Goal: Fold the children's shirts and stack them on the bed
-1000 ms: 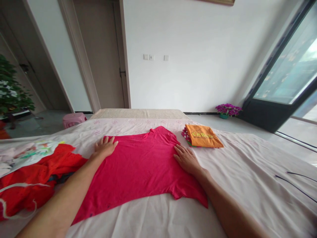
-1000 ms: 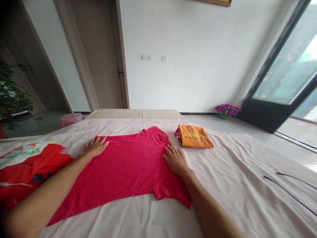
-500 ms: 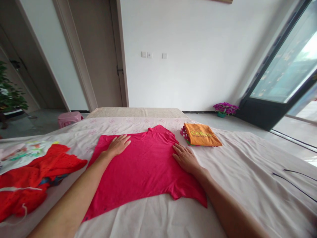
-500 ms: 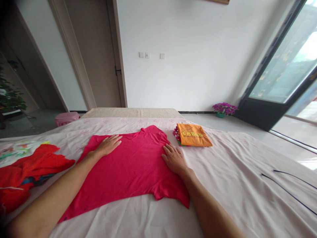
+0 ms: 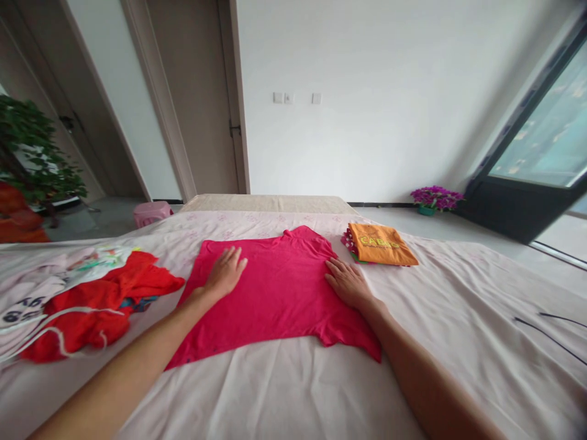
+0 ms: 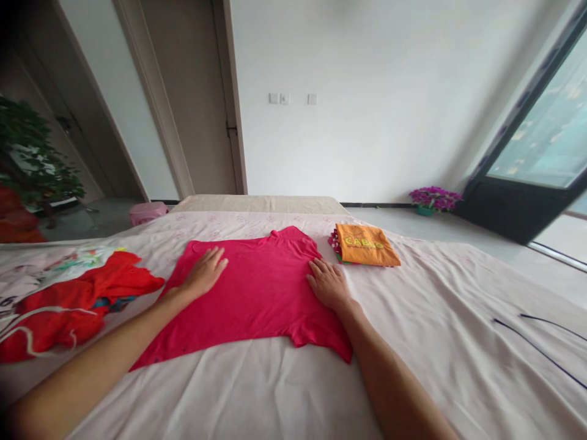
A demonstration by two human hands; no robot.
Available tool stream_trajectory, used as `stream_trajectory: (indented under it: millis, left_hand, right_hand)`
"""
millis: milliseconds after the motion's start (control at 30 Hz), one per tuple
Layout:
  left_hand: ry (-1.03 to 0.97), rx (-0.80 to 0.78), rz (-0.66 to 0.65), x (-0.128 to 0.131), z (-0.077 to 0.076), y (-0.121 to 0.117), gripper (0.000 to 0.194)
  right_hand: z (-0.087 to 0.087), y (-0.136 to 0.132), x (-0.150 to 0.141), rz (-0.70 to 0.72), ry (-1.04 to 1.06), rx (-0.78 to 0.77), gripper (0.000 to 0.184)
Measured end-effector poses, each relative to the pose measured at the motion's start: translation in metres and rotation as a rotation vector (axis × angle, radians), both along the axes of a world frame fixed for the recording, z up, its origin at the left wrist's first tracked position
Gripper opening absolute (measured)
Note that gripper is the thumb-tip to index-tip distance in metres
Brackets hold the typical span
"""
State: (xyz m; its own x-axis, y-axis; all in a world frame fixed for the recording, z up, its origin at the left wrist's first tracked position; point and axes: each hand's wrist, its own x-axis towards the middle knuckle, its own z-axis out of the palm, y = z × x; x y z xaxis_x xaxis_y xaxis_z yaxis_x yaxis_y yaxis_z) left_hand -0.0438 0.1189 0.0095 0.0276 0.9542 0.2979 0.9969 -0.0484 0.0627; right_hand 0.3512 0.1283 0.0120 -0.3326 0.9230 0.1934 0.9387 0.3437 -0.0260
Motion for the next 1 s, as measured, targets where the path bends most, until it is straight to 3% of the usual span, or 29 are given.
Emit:
stream_trajectory:
  millis: [67,133,300,400,467,600,800,900,1000]
  left_hand:
    - [-0.011,-0.072,-0.076,0.018,-0.006,-0.017,0.063]
    - [-0.003,-0.132,-0.065,0.016,-0.008,-0.033,0.066]
    - [0.067,-0.15,0.195,-0.052,-0.006,-0.058,0.067]
    - [0.1,-0.12,0.252,-0.089,-0.005,-0.07,0.062]
    - [0.093,-0.125,0.259,-0.098,-0.002,-0.077,0.059]
    - [0.086,-0.12,0.263,-0.074,0.008,-0.086,0.054]
    - [0.048,-0.098,0.132,0.008,0.008,-0.101,0.061]
    - [0.02,-0.094,0.064,0.031,0.003,-0.114,0.063]
    - [0.004,-0.118,0.044,0.029,0.0,-0.123,0.065]
  right_hand:
    - [0.0,0.0,0.001,0.005,0.005,0.009,0.055]
    - [-0.001,-0.001,0.002,0.009,0.008,0.014,0.055]
    - [-0.003,0.001,0.004,0.009,0.016,0.02,0.054]
    - [-0.005,0.001,0.003,0.001,0.017,0.015,0.054]
    - [-0.004,0.001,0.002,-0.007,0.011,0.016,0.054]
    - [0.004,-0.002,-0.002,-0.021,-0.029,-0.01,0.053]
    - [0.027,-0.028,-0.041,-0.044,-0.098,0.001,0.05]
    - [0.025,-0.055,-0.077,0.054,-0.001,-0.064,0.057]
    - [0.015,-0.074,-0.096,0.219,0.029,-0.144,0.062]
